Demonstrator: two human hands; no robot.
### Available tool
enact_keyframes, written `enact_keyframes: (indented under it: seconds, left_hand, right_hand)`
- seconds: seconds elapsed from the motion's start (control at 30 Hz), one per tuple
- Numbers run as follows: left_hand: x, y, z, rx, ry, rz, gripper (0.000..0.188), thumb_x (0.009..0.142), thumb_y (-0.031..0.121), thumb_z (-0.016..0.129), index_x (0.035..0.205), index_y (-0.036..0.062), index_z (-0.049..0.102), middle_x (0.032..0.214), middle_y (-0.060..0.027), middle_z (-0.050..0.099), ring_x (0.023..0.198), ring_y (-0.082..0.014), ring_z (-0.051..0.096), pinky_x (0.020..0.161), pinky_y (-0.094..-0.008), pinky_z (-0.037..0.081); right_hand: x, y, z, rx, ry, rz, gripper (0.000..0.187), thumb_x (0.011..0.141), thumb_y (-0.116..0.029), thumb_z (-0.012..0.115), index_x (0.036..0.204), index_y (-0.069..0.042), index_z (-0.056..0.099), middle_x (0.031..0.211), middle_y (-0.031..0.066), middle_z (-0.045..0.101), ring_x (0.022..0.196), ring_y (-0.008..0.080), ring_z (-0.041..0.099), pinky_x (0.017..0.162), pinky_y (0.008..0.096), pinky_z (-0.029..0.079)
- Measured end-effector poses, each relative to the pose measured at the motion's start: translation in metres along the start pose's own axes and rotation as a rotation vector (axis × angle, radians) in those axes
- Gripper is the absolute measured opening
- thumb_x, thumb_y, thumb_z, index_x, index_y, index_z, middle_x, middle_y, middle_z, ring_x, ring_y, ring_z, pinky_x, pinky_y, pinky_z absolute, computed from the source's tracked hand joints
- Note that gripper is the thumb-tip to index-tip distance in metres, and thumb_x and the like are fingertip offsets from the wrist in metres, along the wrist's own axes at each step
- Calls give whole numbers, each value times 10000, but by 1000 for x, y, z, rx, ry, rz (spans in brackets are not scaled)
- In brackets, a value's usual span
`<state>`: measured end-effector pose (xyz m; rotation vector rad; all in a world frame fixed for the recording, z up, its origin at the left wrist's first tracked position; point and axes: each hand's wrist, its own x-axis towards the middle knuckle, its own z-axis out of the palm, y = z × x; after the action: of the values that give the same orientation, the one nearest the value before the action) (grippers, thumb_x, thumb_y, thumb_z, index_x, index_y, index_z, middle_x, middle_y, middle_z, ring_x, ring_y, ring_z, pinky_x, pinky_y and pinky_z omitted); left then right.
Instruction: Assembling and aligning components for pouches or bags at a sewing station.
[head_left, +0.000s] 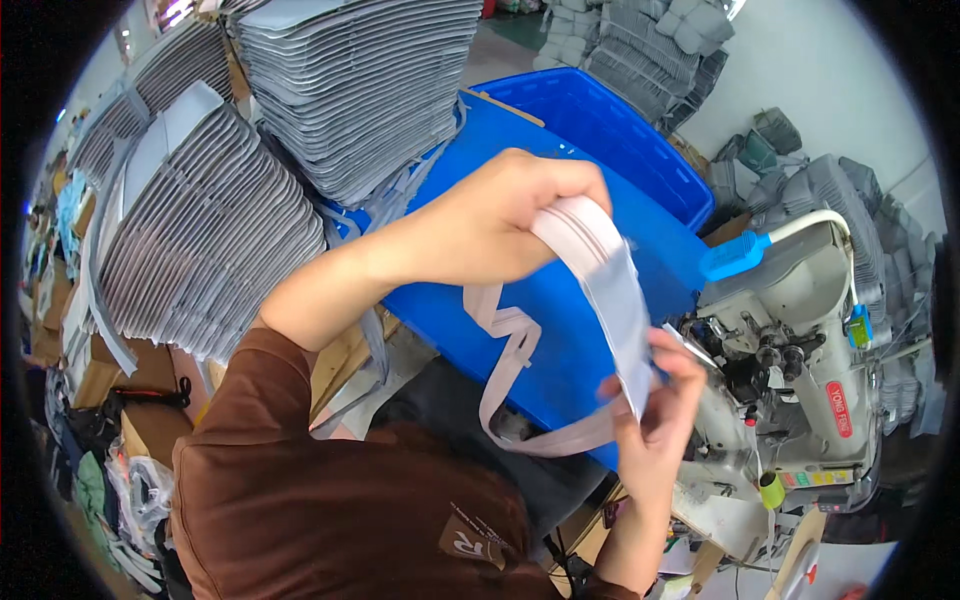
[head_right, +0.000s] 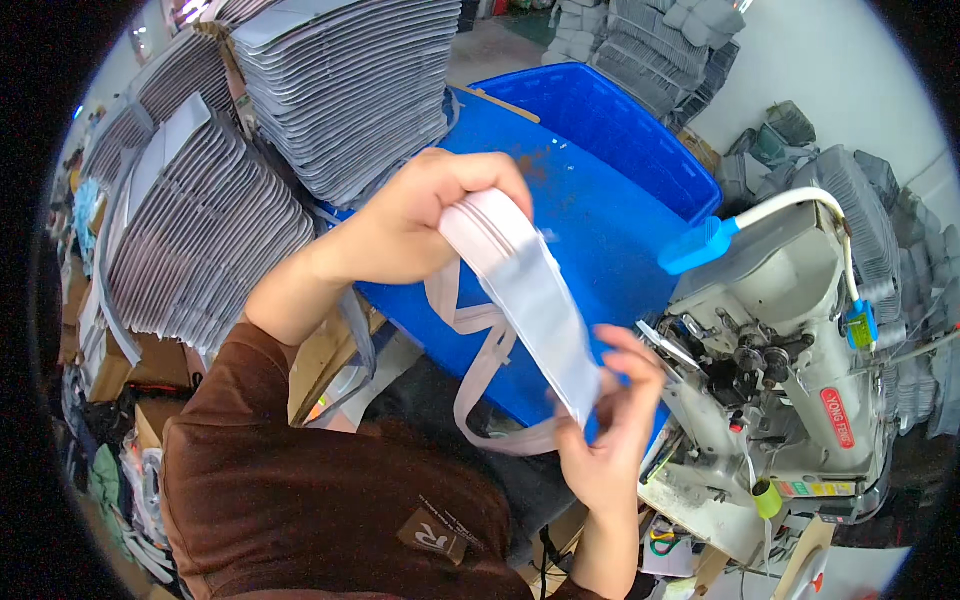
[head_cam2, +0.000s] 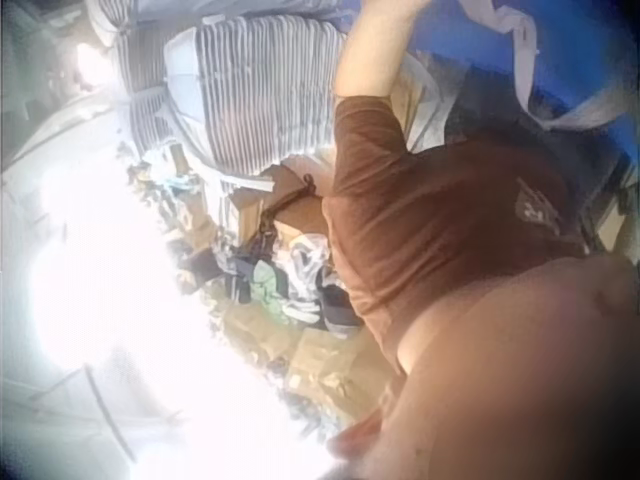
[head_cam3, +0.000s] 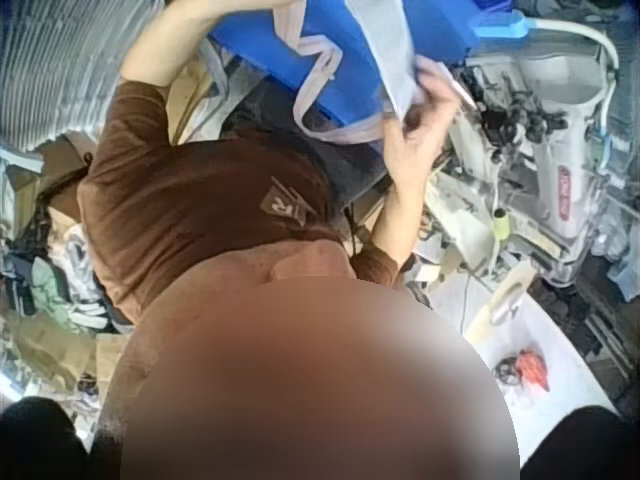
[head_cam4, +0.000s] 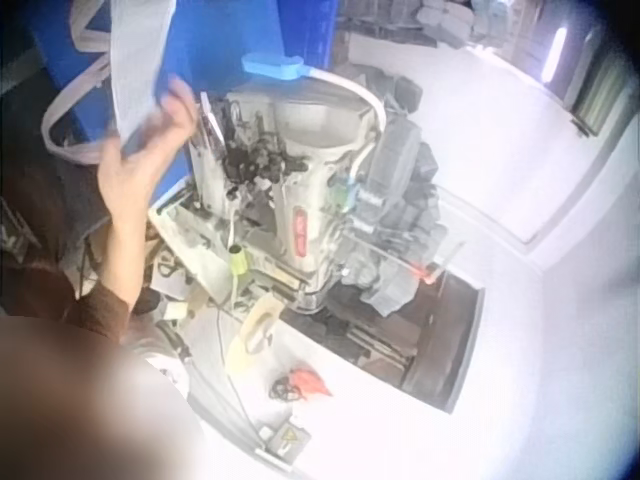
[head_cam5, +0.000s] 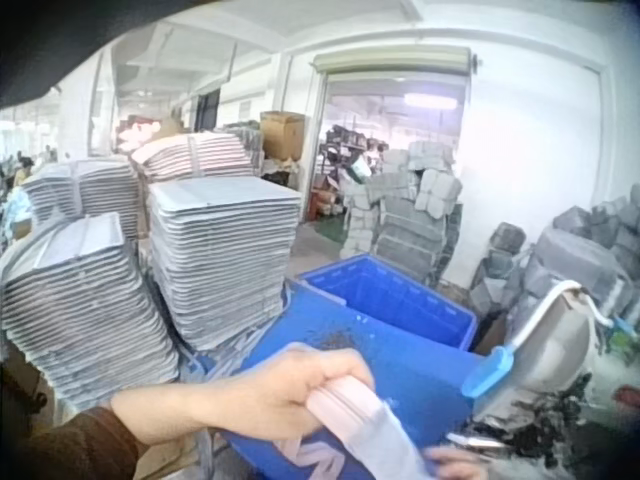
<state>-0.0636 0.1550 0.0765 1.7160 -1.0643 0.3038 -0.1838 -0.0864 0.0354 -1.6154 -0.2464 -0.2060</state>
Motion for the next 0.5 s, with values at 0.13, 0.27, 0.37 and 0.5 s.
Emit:
enact_keyframes:
  seconds: [0.13,0.27,0.37,0.5]
  left_hand:
    - [10,7,-17,286,-140,-68,305,721,11,754,984,57,607,791,-12,623,731,-122,628,648,-260,475]
    - [-3,-26,-41,-37,-547,-396,302,735,-48,713,993,29,578,809,12,618,748,-48,575,680,-218,437]
    - [-29,-69,-51,-345,-331,-465,207,841,40,695,1022,38,594,783,40,626,663,-32,519,580,-202,389]
    - [-46,-105,-81,-422,-49,-620,216,822,36,698,1001,72,582,707,81,543,542,10,405,452,-173,260]
  right_hand:
    - [-8,5,-24,-353,14,69,431,781,117,612,1182,-11,517,995,42,640,831,79,571,784,230,471]
    - [-30,-9,-57,-242,99,151,316,829,54,650,1127,-18,572,791,-39,557,709,38,497,616,173,357]
    - [-38,5,-87,-57,138,299,287,876,-46,665,1144,-38,562,734,-64,468,621,20,414,536,173,263]
    - [-54,28,-118,62,139,494,283,910,-131,676,1149,-47,549,707,-75,436,509,13,332,435,201,200]
